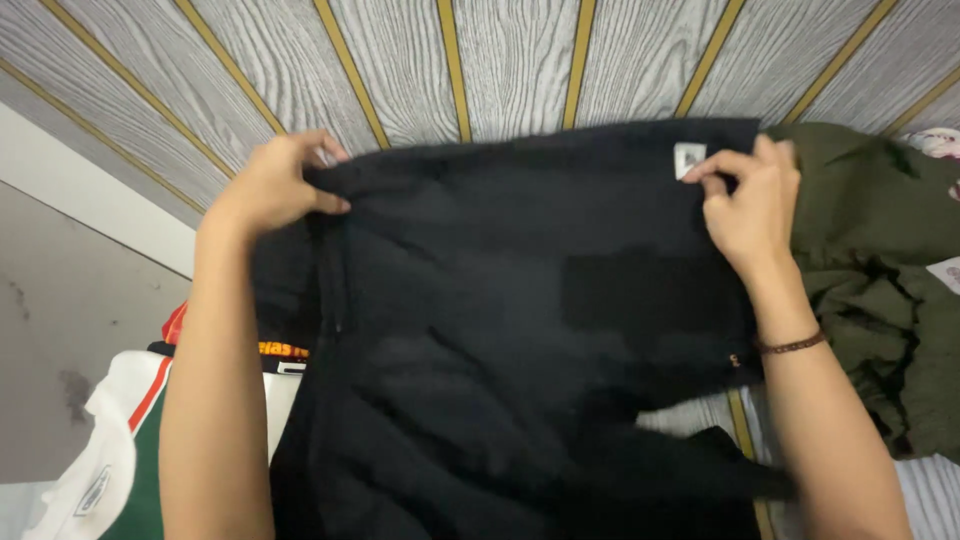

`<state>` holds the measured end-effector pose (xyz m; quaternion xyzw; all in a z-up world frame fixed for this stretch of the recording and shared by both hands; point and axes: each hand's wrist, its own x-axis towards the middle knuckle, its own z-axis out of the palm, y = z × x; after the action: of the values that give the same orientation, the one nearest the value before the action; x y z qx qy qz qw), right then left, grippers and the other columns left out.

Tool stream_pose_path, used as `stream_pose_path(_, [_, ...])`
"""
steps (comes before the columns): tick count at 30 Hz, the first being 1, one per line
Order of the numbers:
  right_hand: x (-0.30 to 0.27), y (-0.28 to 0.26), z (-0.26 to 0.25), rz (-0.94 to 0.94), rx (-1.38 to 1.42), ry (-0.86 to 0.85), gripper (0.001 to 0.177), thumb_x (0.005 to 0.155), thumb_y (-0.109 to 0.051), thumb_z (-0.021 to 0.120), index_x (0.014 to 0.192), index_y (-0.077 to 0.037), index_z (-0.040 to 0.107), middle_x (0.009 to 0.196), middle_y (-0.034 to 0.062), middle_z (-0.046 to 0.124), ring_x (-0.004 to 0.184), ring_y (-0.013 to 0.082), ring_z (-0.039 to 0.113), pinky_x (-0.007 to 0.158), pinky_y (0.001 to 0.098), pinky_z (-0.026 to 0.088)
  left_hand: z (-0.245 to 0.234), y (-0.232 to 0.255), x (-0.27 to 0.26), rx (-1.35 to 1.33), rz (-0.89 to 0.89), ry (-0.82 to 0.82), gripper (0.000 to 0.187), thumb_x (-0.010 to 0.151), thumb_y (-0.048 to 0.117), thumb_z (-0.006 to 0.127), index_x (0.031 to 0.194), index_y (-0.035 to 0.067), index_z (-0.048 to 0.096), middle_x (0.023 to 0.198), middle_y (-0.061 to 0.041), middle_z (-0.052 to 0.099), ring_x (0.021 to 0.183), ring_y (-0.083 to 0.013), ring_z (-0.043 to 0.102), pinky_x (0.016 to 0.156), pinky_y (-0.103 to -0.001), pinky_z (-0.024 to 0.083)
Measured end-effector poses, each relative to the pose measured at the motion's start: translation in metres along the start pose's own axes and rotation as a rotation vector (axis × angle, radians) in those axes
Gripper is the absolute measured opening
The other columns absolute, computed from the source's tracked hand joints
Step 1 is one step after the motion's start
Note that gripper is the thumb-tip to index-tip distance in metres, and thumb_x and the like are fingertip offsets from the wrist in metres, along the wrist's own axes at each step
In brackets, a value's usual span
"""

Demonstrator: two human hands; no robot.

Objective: Folding and organizing various items of clothing on a flat surface.

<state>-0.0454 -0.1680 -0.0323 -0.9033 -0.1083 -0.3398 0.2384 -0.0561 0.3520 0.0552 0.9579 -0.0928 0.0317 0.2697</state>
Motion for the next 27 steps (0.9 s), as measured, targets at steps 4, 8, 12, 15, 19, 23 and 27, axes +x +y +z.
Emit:
stream_pose_path(4, [0.006,-0.013,-0.004,-0.078,-0.231,0.122,0.019,0.090,-0.001,0.076,0.091,-0.018,0.085,0.089,0.0120,0.054,0.110,0.0342,0.048,0.102,0.0469,0.036,0.006,0.002,0.008,0.037,0.078,0.262,0.050,0.066,0.007,0.090,0.111,0.006,0.068,0.100,-0.017,0.072,0.094,-0.0350,0.071,0.081,-0.044,0.055])
stream_pose_path(8, [0.011,-0.011,0.005,-0.245,-0.402,0.125,0.025,0.085,-0.009,0.069,0.103,-0.017,0.083,0.103,0.0085,0.061,0.112,0.0302,0.046,0.102,0.0436,0.033,0.035,-0.003,0.013,0.225,0.074,0.493,0.043,0.073,0.004,0.083,0.112,0.006,0.067,0.103,-0.021,0.072,0.098,-0.0445,0.068,0.081,-0.050,0.054])
stream_pose_path(12, [0.006,-0.019,0.005,-0.206,-0.373,-0.077,0.019,0.098,-0.020,0.074,0.116,-0.014,0.080,0.115,0.0123,0.064,0.116,0.0325,0.047,0.104,0.0503,0.034,0.067,-0.017,0.014,0.660,0.062,0.500,0.047,0.069,0.010,0.082,0.113,0.007,0.064,0.103,-0.016,0.069,0.101,-0.0376,0.067,0.082,-0.053,0.048])
stream_pose_path(15, [-0.011,-0.034,-0.014,-0.275,-0.372,-0.099,0.036,0.088,-0.026,0.077,0.122,-0.014,0.077,0.149,0.0113,0.059,0.129,0.0342,0.046,0.104,0.0518,0.033,0.075,-0.003,-0.009,0.749,0.270,0.642,0.052,0.076,0.009,0.078,0.125,0.011,0.063,0.111,-0.012,0.066,0.108,-0.0315,0.064,0.096,-0.049,0.045])
stream_pose_path(19, [-0.046,-0.064,-0.052,-0.273,-0.377,-0.079,0.039,0.090,-0.026,0.076,0.127,-0.016,0.076,0.160,0.0126,0.050,0.135,0.0367,0.043,0.107,0.0518,0.032,0.072,0.060,-0.044,0.482,0.401,0.442,0.038,0.075,0.014,0.079,0.110,0.008,0.065,0.101,-0.015,0.067,0.100,-0.0349,0.066,0.084,-0.054,0.047])
stream_pose_path(23, [-0.087,-0.088,-0.080,-0.259,-0.204,-0.215,0.028,0.085,-0.023,0.074,0.113,-0.019,0.078,0.138,0.0063,0.057,0.122,0.0329,0.048,0.097,0.0513,0.033,0.088,0.107,-0.078,0.131,0.505,0.043,0.021,0.081,0.015,0.074,0.098,0.006,0.066,0.093,-0.014,0.070,0.088,-0.0361,0.069,0.075,-0.046,0.055])
stream_pose_path(27, [-0.139,-0.084,-0.091,-0.190,0.023,-0.401,0.013,0.083,-0.021,0.074,0.094,-0.016,0.077,0.093,0.0031,0.063,0.091,0.0249,0.061,0.082,0.0426,0.042,0.105,0.142,-0.111,0.145,0.453,-0.266,0.019,0.088,0.023,0.073,0.090,0.007,0.063,0.090,-0.014,0.071,0.086,-0.0364,0.069,0.076,-0.047,0.055])
